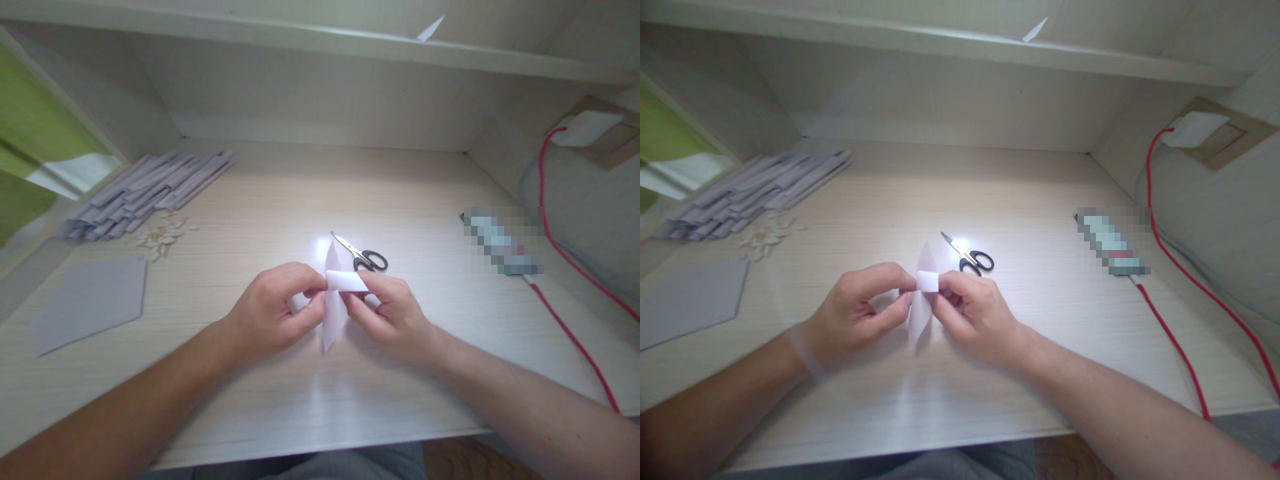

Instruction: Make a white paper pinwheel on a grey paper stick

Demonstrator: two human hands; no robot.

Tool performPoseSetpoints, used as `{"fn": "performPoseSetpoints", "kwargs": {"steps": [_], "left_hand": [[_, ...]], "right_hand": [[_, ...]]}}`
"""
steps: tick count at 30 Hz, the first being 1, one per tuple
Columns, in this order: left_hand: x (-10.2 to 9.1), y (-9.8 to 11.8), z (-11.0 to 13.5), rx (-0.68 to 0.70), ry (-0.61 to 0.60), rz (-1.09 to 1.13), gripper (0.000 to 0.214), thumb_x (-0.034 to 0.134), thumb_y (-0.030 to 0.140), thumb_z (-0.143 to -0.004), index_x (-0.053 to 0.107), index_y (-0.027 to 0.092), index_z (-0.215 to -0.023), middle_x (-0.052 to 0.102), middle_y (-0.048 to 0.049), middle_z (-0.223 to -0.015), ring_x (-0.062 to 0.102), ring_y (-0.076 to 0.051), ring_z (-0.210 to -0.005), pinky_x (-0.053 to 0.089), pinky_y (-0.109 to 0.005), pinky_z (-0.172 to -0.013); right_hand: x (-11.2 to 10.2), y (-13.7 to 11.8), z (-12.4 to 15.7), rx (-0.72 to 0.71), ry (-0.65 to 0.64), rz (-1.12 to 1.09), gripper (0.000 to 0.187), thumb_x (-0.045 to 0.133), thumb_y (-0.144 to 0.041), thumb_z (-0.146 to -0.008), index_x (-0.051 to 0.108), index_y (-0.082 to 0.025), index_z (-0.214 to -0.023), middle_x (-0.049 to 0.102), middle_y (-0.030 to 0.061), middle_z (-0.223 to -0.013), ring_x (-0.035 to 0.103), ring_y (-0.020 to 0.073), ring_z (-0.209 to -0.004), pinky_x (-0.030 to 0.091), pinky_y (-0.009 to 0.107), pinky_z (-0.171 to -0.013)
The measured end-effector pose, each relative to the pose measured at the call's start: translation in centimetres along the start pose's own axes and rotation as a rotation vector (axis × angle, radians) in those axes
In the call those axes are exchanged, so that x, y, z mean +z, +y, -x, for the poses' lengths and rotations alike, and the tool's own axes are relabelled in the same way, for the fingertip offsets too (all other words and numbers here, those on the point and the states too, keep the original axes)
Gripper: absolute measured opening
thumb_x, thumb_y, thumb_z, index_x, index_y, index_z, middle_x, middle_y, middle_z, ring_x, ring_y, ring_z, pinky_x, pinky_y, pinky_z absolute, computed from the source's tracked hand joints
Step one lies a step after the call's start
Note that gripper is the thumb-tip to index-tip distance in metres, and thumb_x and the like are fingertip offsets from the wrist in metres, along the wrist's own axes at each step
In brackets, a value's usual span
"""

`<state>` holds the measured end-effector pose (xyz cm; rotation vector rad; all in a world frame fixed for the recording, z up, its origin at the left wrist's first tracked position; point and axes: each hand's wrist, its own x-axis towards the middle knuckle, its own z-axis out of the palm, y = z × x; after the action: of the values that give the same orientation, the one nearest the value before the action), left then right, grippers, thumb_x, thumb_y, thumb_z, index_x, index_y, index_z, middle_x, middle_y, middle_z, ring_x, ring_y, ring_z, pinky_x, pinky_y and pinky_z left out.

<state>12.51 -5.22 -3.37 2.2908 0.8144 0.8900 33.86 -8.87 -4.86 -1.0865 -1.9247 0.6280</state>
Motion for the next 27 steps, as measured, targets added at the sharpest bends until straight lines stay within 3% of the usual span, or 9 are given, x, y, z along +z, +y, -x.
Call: {"fn": "performPoseSetpoints", "kwargs": {"steps": [16, 21, 27], "left_hand": [[0.22, 0.24, -0.43, -0.026, 0.016, -0.013, 0.012, 0.06, 0.014, -0.09, 0.072, 0.015, -0.087, 0.069, -0.0002, -0.077, 0.061, -0.012, -0.068, 0.044, -0.025, -0.066], [0.49, -0.07, -0.46, -0.043, 0.051, 0.018, 0.012, 0.061, 0.011, -0.087, 0.072, 0.018, -0.087, 0.068, 0.0016, -0.076, 0.06, -0.012, -0.069, 0.043, -0.024, -0.065], [0.6, -0.21, -0.4, -0.048, 0.071, 0.061, 0.013, 0.059, 0.012, -0.088, 0.071, 0.018, -0.087, 0.067, 0.001, -0.078, 0.059, -0.011, -0.07, 0.044, -0.023, -0.066]], "right_hand": [[0.34, -0.09, -0.17, 0.065, 0.025, -0.015, 0.019, 0.054, -0.016, -0.094, 0.059, -0.017, -0.076, 0.056, -0.0013, -0.065, 0.048, 0.0112, -0.058, 0.036, 0.026, -0.056], [0.57, -0.08, -0.46, 0.072, 0.043, -0.092, 0.013, 0.055, -0.017, -0.096, 0.067, -0.016, -0.091, 0.063, 0.0004, -0.072, 0.054, 0.0122, -0.062, 0.041, 0.026, -0.059], [0.67, -0.64, -0.7, 0.05, 0.053, -0.156, 0.014, 0.055, -0.017, -0.097, 0.068, -0.017, -0.093, 0.065, -0.0004, -0.076, 0.055, 0.011, -0.064, 0.042, 0.024, -0.059]]}}
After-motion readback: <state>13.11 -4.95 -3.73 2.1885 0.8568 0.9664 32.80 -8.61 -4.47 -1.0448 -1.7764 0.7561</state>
